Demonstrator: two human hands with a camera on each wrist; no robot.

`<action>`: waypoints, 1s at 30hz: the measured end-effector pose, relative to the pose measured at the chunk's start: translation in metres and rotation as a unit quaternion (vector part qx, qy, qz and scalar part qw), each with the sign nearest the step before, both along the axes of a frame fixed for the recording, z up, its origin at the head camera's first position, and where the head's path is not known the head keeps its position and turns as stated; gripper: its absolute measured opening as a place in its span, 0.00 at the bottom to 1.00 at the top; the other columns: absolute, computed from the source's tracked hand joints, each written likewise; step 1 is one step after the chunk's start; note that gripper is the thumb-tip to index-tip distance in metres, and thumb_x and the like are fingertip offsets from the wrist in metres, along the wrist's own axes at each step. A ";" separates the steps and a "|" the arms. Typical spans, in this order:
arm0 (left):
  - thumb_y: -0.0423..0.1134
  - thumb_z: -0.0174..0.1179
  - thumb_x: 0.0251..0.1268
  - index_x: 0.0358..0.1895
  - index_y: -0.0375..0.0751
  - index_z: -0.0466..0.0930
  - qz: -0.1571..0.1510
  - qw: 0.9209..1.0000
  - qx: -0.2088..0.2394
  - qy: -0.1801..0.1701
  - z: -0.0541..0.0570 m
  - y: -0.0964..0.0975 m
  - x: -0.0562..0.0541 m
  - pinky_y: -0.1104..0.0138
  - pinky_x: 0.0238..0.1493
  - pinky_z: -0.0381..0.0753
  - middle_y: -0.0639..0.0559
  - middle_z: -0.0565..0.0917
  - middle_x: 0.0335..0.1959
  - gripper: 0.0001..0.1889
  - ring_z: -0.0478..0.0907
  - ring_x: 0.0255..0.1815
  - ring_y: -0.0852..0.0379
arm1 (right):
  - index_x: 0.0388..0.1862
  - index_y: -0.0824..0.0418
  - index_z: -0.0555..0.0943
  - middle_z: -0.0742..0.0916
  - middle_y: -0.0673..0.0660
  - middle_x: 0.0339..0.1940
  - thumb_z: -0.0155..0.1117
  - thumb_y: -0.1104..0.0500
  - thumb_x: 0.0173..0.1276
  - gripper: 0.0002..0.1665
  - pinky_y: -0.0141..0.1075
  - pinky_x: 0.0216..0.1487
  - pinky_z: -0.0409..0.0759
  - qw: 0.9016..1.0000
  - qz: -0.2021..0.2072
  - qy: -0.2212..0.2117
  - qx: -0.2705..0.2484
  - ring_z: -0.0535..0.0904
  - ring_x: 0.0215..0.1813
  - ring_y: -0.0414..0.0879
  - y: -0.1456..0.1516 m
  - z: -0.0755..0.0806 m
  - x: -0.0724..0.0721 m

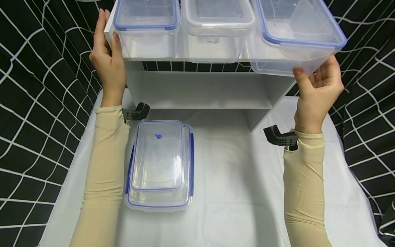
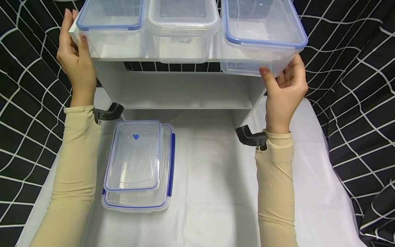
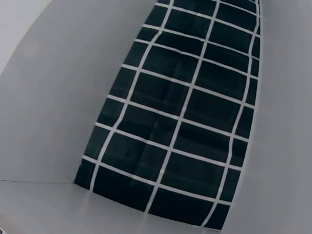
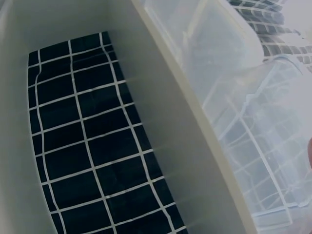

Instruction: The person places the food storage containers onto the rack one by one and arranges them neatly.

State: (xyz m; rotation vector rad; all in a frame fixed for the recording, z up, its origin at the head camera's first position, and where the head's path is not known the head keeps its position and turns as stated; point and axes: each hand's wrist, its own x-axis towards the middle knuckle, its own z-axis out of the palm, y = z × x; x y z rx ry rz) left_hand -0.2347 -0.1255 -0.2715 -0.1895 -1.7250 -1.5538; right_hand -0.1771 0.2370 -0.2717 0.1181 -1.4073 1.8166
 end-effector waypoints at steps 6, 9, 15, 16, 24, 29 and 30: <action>0.30 0.48 0.71 0.67 0.29 0.64 0.022 0.998 -0.065 -0.014 -0.005 0.000 -0.008 0.72 0.62 0.65 0.48 0.70 0.66 0.22 0.68 0.63 0.65 | 0.50 0.68 0.79 0.82 0.64 0.48 0.77 0.69 0.45 0.30 0.39 0.59 0.73 0.999 -0.027 0.022 0.020 0.77 0.53 0.54 -0.001 0.001 0.001; 0.30 0.48 0.71 0.67 0.29 0.63 0.018 0.996 -0.081 -0.013 -0.006 0.003 -0.011 0.72 0.62 0.65 0.48 0.69 0.66 0.22 0.67 0.63 0.66 | 0.49 0.67 0.80 0.82 0.64 0.47 0.76 0.70 0.45 0.28 0.39 0.58 0.74 0.999 -0.035 0.022 -0.003 0.77 0.52 0.54 -0.002 0.000 0.005; 0.31 0.48 0.72 0.67 0.29 0.63 0.017 0.997 -0.080 -0.010 -0.005 0.005 -0.010 0.72 0.62 0.65 0.48 0.69 0.66 0.22 0.68 0.63 0.66 | 0.55 0.68 0.77 0.81 0.63 0.52 0.71 0.71 0.48 0.31 0.38 0.61 0.71 0.999 -0.048 0.002 0.005 0.75 0.57 0.52 -0.002 -0.011 0.016; 0.31 0.48 0.72 0.67 0.29 0.63 0.018 0.997 -0.080 -0.010 -0.005 0.005 -0.010 0.72 0.62 0.65 0.48 0.69 0.66 0.22 0.68 0.62 0.66 | 0.56 0.69 0.76 0.81 0.62 0.54 0.70 0.71 0.48 0.32 0.38 0.62 0.71 0.999 -0.048 -0.005 0.001 0.75 0.58 0.52 -0.001 -0.014 0.018; 0.32 0.49 0.72 0.67 0.30 0.64 0.020 0.997 -0.074 -0.011 -0.006 0.006 -0.011 0.71 0.60 0.68 0.49 0.73 0.63 0.22 0.71 0.60 0.65 | 0.61 0.71 0.71 0.77 0.63 0.59 0.69 0.72 0.51 0.36 0.39 0.63 0.69 0.999 -0.041 -0.025 -0.019 0.71 0.63 0.53 -0.001 -0.048 0.033; 0.32 0.49 0.72 0.66 0.30 0.64 0.022 0.997 -0.073 -0.007 -0.006 0.005 -0.011 0.72 0.59 0.69 0.49 0.75 0.62 0.22 0.72 0.59 0.65 | 0.60 0.72 0.72 0.78 0.64 0.59 0.66 0.77 0.52 0.34 0.41 0.63 0.69 0.998 -0.026 -0.035 -0.038 0.72 0.62 0.55 -0.012 -0.070 0.047; 0.31 0.49 0.72 0.66 0.30 0.65 0.023 0.997 -0.074 -0.006 -0.007 0.005 -0.011 0.72 0.59 0.68 0.48 0.75 0.62 0.22 0.72 0.59 0.65 | 0.60 0.73 0.72 0.78 0.65 0.59 0.65 0.77 0.52 0.33 0.41 0.63 0.69 0.998 -0.020 -0.038 -0.039 0.72 0.62 0.55 -0.015 -0.075 0.051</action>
